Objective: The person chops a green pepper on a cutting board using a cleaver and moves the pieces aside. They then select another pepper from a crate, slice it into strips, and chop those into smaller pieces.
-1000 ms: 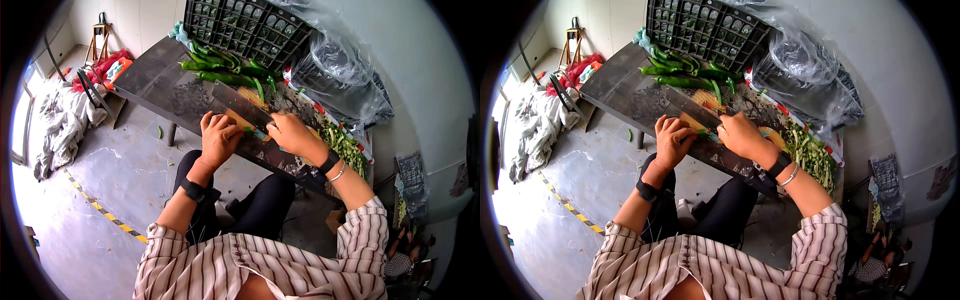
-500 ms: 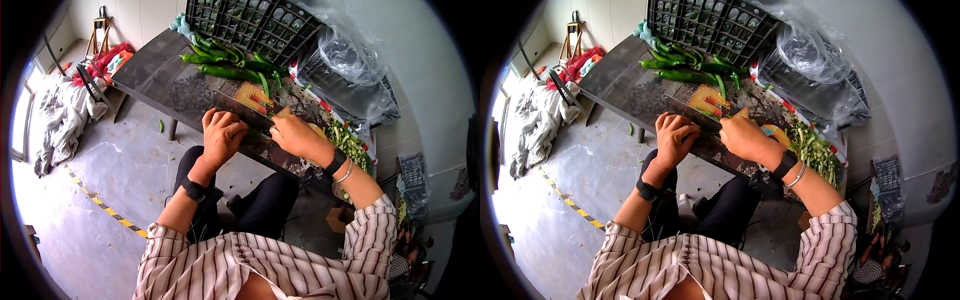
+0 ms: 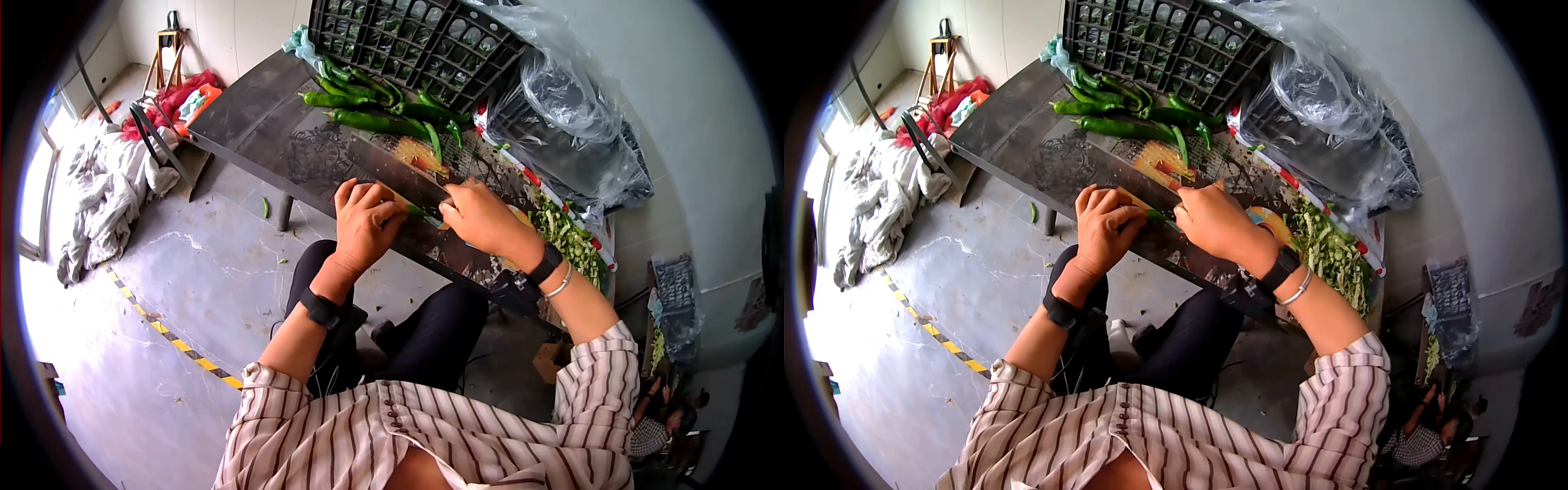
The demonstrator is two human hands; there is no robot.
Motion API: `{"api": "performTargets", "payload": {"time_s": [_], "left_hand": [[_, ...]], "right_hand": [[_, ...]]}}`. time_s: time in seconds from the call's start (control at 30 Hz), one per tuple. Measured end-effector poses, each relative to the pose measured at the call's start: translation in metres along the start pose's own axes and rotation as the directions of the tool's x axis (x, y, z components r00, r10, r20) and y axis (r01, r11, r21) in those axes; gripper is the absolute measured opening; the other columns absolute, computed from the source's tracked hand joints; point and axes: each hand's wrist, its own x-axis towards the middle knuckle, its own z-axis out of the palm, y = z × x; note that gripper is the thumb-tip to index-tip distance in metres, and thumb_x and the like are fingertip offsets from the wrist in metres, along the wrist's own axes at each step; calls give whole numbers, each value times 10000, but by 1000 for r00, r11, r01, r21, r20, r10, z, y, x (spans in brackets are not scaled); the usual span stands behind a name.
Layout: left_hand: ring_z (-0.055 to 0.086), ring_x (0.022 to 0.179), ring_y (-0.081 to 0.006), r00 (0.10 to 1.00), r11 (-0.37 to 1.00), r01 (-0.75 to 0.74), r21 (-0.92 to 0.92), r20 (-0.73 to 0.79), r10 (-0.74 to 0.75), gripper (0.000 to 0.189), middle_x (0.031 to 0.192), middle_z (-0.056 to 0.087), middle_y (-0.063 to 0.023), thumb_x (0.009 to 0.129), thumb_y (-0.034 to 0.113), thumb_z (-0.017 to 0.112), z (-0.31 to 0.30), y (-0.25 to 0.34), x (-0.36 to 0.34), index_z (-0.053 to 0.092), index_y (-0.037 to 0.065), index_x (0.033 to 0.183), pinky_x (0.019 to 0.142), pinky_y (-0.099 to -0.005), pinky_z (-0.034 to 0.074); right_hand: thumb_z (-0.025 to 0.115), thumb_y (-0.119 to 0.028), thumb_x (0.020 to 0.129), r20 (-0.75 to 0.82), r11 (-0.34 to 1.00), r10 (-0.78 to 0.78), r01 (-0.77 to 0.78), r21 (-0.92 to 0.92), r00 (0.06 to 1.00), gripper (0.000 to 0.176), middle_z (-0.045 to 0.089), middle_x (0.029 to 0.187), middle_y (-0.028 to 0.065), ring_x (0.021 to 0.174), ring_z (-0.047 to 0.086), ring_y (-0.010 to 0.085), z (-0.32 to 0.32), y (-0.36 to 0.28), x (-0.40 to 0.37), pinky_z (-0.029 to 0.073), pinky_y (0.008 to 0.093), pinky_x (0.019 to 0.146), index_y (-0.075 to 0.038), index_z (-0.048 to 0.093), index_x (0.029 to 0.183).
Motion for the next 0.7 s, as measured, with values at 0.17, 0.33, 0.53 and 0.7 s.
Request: {"api": "performTargets", "payload": {"time_s": [0.17,0.33,0.53,0.7], "left_hand": [[553,927,-187,999,1000,5,0,32,-5,95,848,610,34,698,156,740,-5,2,2,710,165,788,1006,-417,314],[553,921,-187,1000,1000,21,-8,21,-20,101,844,602,37,696,153,738,-4,3,2,707,165,792,1005,-419,317],[553,911,-197,1000,1000,3,0,18,-3,108,845,599,24,691,150,742,-3,1,3,705,165,792,1002,-419,323],[551,912,-190,1000,1000,5,1,-2,-5,96,840,588,24,689,155,735,-1,0,2,702,170,777,997,-416,328]], "right_hand": [[546,-164,885,79,999,42,-39,-37,996,240,575,708,277,712,575,460,-2,-3,-8,449,489,616,58,540,796],[546,-155,891,95,999,27,-24,-39,995,237,580,702,276,718,590,453,7,1,-1,457,491,626,62,541,795],[549,-178,882,-29,1000,8,-8,-4,1000,242,605,710,280,716,612,452,27,5,18,487,511,654,49,572,801],[539,-168,877,12,996,86,-86,-4,996,228,614,729,276,725,613,451,6,-3,7,493,509,661,50,578,820]]}}
